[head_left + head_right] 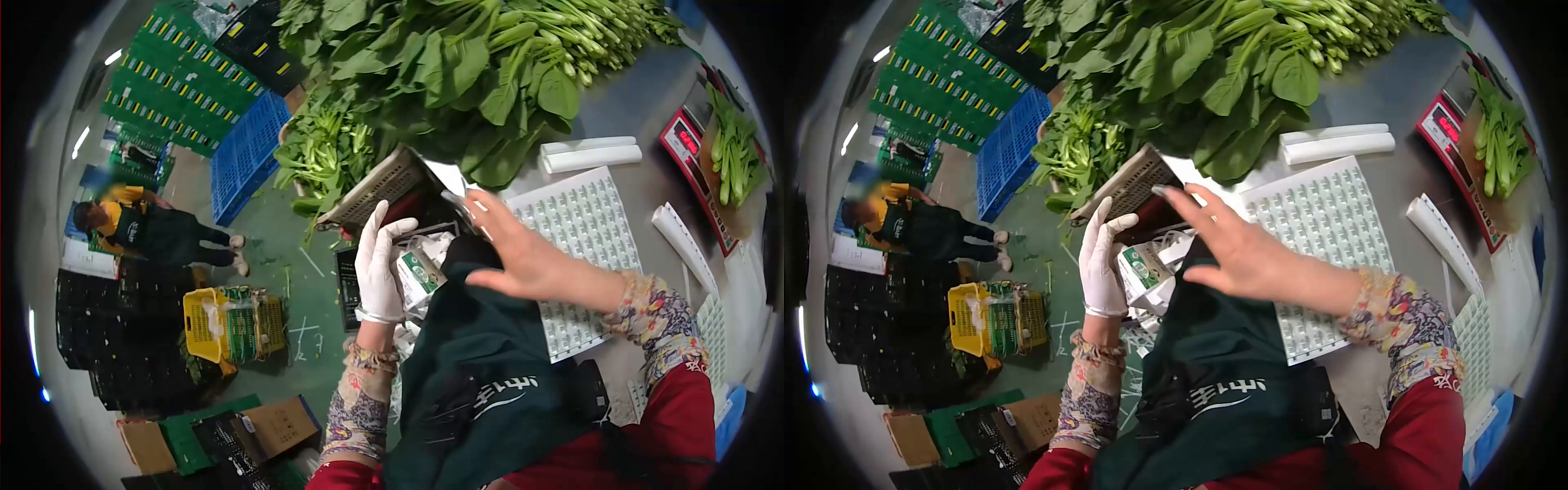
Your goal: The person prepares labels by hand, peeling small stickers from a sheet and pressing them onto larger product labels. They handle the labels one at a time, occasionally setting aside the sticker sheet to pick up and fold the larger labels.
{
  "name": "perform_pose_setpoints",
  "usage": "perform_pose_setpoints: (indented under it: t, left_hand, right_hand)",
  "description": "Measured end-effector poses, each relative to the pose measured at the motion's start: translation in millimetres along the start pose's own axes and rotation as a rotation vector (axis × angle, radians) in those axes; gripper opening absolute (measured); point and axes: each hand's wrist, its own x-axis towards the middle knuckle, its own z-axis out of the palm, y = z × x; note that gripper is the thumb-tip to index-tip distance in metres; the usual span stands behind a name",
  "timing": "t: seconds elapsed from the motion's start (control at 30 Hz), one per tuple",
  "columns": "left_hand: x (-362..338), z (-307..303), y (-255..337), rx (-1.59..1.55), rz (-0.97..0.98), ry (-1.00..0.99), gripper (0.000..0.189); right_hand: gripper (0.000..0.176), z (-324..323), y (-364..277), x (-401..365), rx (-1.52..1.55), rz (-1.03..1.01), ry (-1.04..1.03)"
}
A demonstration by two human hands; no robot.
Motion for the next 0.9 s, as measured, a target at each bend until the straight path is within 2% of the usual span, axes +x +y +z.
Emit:
perform_pose_setpoints:
  t: [0.07, 0.13, 0.17, 0.2, 0.23, 0.27, 0.3, 0.37, 0.43, 0.47, 0.5, 0.57, 0.6, 0.7, 0.73, 0.83, 0.9]
  left_hand:
    - [-16.4, -5.8, 7.7, 0.013, 0.065, 0.095, 0.045]
    - [-33.5, -14.3, 8.2, 0.013, 0.126, 0.177, 0.047]
    - [-37.0, -21.2, 4.1, 0.163, 0.225, 0.208, 0.047]
    - [-46.7, -28.6, 4.4, 0.097, 0.196, 0.238, 0.048]
    - [-57.0, -34.0, 7.4, 0.028, 0.168, 0.268, 0.048]
    - [-66.6, -53.0, 4.7, 0.152, 0.112, 0.242, 0.047]
    - [-72.2, -72.3, -5.2, 0.083, 0.121, 0.17, 0.034]
    - [-99.7, -105.3, -2.6, 0.404, -0.278, 0.072, 0.026]
    - [-113.8, -111.5, -6.6, 0.278, -0.206, 0.176, 0.023]
    - [-119.7, -113.7, -9.6, 0.212, -0.17, 0.232, 0.022]
    - [-121.7, -116.3, -12.5, 0.235, -0.144, 0.265, 0.022]
    - [-121.6, -119.2, -20.3, 0.279, -0.097, 0.337, 0.022]
    - [-122.2, -115.0, -19.7, 0.105, -0.118, 0.332, 0.021]
    - [-116.0, -112.7, -19.9, 0.245, -0.037, 0.346, 0.019]
    - [-118.5, -106.5, -13.5, 0.079, -0.089, 0.317, 0.019]
    - [-116.5, -111.9, -14.2, 0.188, -0.087, 0.293, 0.019]
    - [-114.2, -115.3, -6.6, 0.073, -0.091, 0.179, 0.022]
  right_hand:
    - [0.098, 36.3, -19.0, 5.9, -0.229, -0.061, -0.052]
    - [0.077, 68.8, -30.0, 13.7, -0.413, -0.176, 0.008]
    - [0.068, 82.6, -35.7, 19.4, -0.553, -0.206, 0.036]
    - [0.054, 92.1, -40.5, 26.5, -0.529, -0.203, 0.108]
    - [0.052, 95.0, -44.3, 33.8, -0.516, -0.208, 0.148]
    - [0.051, 97.4, -45.2, 40.4, -0.502, -0.214, 0.16]
    - [0.05, 99.9, -45.4, 46.5, -0.49, -0.219, 0.173]
    - [0.048, 104.3, -44.2, 54.8, -0.46, -0.191, 0.133]
    - [0.043, 109.8, -36.1, 57.5, -0.501, -0.122, 0.011]
    - [0.037, 114.5, -30.6, 59.9, -0.354, 0.002, -0.02]
    - [0.039, 114.7, -26.9, 62.0, -0.172, 0.02, -0.006]
    - [0.046, 112.4, -38.5, 64.0, 0.457, 0.254, -0.204]
    - [0.051, 119.7, -43.1, 63.7, 0.607, 0.265, -0.276]
    - [0.05, 132.5, -65.3, 63.0, 0.675, 0.327, -0.356]
    - [0.056, 140.0, -61.3, 63.2, 0.66, 0.322, -0.371]
    - [0.065, 156.3, -51.3, 59.1, 0.242, 0.089, -0.204]
    - [0.072, 151.4, -56.5, 63.4, 0.293, 0.196, -0.147]
